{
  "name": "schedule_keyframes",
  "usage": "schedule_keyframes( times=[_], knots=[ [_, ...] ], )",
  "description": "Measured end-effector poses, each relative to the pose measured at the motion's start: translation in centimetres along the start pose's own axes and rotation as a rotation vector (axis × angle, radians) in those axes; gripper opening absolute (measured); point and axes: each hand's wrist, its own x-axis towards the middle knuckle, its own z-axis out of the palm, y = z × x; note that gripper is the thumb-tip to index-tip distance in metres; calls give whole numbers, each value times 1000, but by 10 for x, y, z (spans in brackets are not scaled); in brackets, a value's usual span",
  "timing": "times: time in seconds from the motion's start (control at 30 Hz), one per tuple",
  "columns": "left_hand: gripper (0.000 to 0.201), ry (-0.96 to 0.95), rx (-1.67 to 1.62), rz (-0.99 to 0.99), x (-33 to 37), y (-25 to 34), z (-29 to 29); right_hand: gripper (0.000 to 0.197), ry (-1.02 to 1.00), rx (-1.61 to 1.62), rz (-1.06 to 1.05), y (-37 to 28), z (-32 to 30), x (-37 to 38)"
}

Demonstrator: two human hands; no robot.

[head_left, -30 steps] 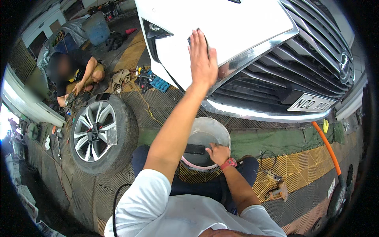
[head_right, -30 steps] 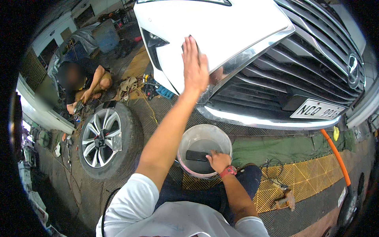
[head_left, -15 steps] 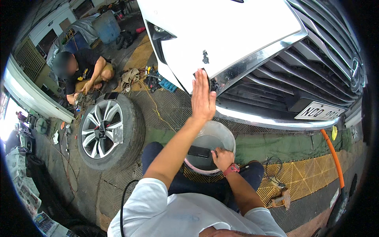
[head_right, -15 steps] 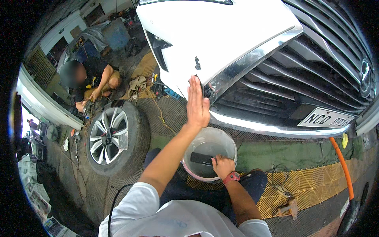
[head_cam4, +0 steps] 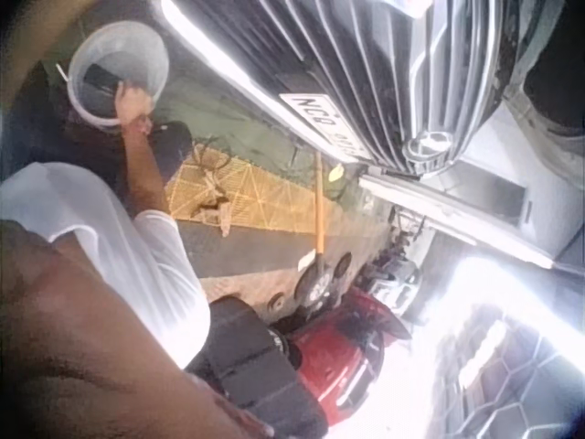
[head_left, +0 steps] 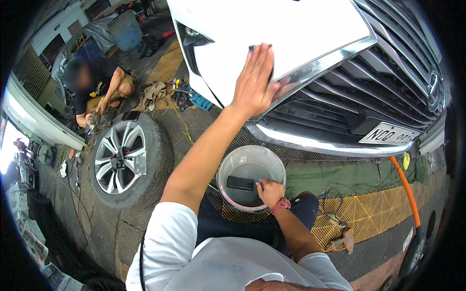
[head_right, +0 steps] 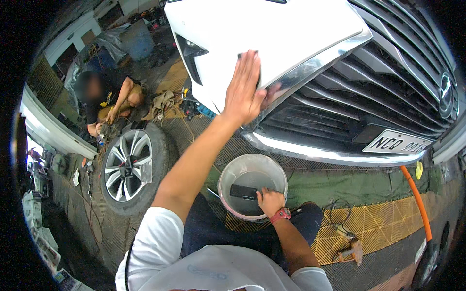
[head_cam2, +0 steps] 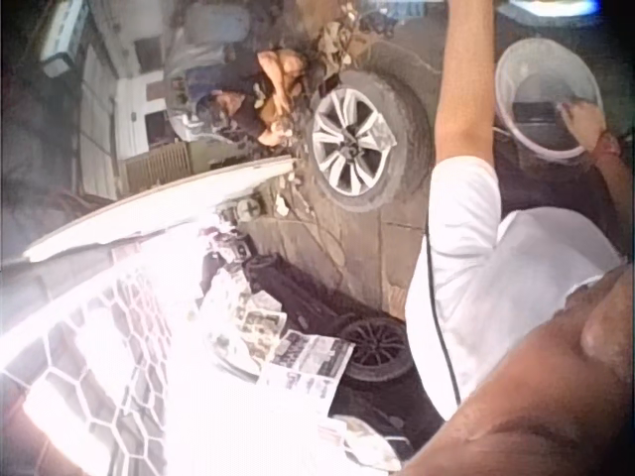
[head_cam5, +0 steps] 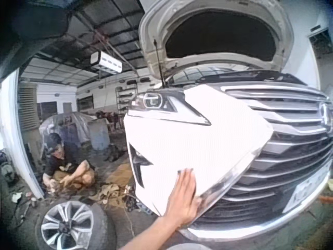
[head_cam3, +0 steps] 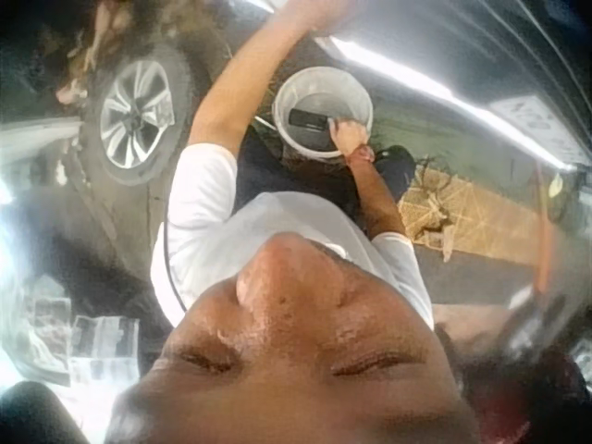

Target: The person sits on the floor and cleans the front bumper of a white car using a dark sponge and water from a bucket. They repeatedly dip the sponge into the water and wipe the surface of the bumper, focusing on the area around the emblem and the lower grille.

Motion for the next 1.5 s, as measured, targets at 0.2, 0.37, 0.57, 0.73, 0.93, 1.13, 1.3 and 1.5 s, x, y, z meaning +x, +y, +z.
schedule_keyframes(
  times=[0.2, 0.37, 0.57, 0.73, 0.93, 1.13, 1.3, 1.5],
  knots=[
    [80, -231, 64, 10, -65, -12, -22, 31, -6, 11, 2, -8, 0, 2],
    [80, -197, 14, 196, 12, -6, -13, 31, -9, -11, 21, 2, 2, -1],
    [79, -360, 117, 186, -66, -51, -32, 30, 23, 32, -13, -10, 0, 8],
    [78, -214, 9, 271, 26, -7, -15, 28, 18, -29, 14, 2, 3, 1],
    [83, -105, 81, -32, -66, -37, -10, 27, 49, -9, -20, -8, 4, 7],
    [83, 0, -45, 57, 40, 5, 1, 28, 29, -24, 21, 6, 9, 0],
    [73, -11, 40, -153, 12, -31, -18, 28, 25, -37, 10, -1, 7, 2],
    [78, 53, -87, -282, -2, 34, 13, 29, -27, -62, 21, -2, 6, 0]
  ],
)
